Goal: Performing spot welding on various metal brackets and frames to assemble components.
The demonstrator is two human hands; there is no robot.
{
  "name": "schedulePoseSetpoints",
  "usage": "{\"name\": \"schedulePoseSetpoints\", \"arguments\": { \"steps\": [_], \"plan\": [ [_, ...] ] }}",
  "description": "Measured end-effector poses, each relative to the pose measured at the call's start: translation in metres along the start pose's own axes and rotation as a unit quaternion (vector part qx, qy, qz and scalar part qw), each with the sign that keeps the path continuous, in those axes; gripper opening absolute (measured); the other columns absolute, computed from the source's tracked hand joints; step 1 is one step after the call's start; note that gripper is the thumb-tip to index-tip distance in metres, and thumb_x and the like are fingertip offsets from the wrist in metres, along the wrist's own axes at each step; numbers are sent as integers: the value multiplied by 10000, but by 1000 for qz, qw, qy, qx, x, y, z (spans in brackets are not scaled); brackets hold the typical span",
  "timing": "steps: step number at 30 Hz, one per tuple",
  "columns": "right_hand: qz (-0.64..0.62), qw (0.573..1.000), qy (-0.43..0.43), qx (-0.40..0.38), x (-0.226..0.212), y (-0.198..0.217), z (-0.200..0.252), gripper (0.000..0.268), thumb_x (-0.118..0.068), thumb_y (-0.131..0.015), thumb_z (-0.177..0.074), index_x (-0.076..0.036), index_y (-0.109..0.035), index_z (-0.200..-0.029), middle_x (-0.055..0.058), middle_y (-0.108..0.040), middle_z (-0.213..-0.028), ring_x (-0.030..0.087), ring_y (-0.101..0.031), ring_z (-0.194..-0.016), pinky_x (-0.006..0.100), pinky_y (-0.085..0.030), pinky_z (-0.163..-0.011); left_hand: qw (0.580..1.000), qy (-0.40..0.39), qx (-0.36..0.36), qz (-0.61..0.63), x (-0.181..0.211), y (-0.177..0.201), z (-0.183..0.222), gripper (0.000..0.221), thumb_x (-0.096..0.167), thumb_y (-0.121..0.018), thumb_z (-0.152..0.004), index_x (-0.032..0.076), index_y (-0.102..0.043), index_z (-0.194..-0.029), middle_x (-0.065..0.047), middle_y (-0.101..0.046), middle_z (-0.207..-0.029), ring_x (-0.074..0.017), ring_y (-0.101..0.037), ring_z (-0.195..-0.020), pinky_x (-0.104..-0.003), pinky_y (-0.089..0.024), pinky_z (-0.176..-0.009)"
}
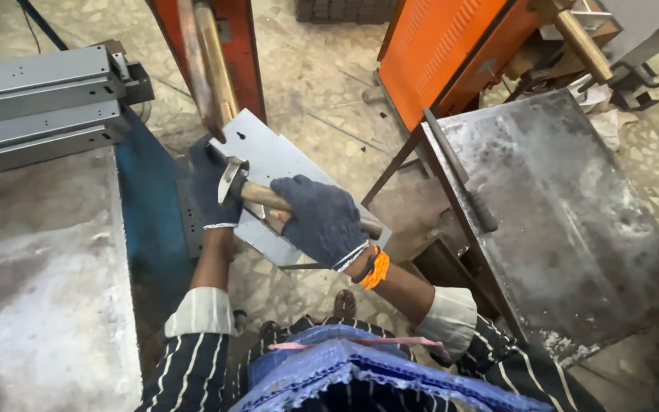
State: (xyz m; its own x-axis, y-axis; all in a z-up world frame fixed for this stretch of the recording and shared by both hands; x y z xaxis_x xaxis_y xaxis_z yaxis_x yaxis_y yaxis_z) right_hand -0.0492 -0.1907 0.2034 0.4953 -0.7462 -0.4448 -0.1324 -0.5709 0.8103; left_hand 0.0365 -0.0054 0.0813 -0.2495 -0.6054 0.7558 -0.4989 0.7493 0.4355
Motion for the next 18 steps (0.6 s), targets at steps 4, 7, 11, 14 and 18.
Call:
{"name": "schedulePoseSetpoints", "arguments": {
  "steps": [4,7,11,14,18],
  "plan": [
    [13,999,-30,9,-7,-23,7,397,-257,-742,-809,-146,-690,-1186,107,-695,-945,336,-698,-804,465,-534,-685,999,-12,23,47,-14,-11,3,515,230,-793,-901,111,-513,-1317,-138,-677,-1106,-344,-707,-975,-429,-543,-829],
    [23,999,-49,-5,-25,-31,9,440,-260,-727,-836,-136,-665,-1254,115,-691,-948,335,-698,-811,470,-528,-673,989,17,26,145,-36,-23,6,450,176,-727,-924,113,-534,-1326,-115,-675,-1075,-302,-716,-944,-400,-562,-836],
    [32,999,-4,10,-45,-41,12,464,-302,-729,-870,-124,-632,-1286,124,-685,-967,338,-685,-820,473,-523,-668,982,35,26,181,-40,-24,6,399,159,-694,-915,97,-567,-1289,-111,-670,-1050,-282,-695,-923,-381,-557,-833],
    [55,998,-6,33,-35,-46,13,466,-294,-720,-887,-125,-623,-1311,118,-678,-968,328,-678,-824,464,-524,-673,968,26,31,248,-19,-13,2,399,152,-688,-896,77,-591,-1276,-122,-659,-1073,-293,-672,-958,-379,-549,-870],
    [78,995,-48,28,-20,-53,18,490,-285,-703,-890,-130,-607,-1344,101,-667,-950,307,-672,-818,451,-525,-678,986,-46,28,157,12,12,0,426,146,-675,-933,39,-558,-1329,-151,-643,-1245,-293,-662,-1137,-362,-518,-954]
  ]
}}
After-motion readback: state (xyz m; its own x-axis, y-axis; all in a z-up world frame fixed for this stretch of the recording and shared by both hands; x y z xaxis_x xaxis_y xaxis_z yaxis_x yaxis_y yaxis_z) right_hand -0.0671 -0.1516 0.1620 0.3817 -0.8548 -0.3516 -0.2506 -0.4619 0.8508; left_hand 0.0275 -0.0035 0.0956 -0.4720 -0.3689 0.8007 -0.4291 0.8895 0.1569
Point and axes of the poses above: each hand's wrist, its own z-axis away from the middle knuckle, its own y-axis out of the back of the hand, x = y × z, the point moved 6 cm from there along -z, towards the middle knuckle
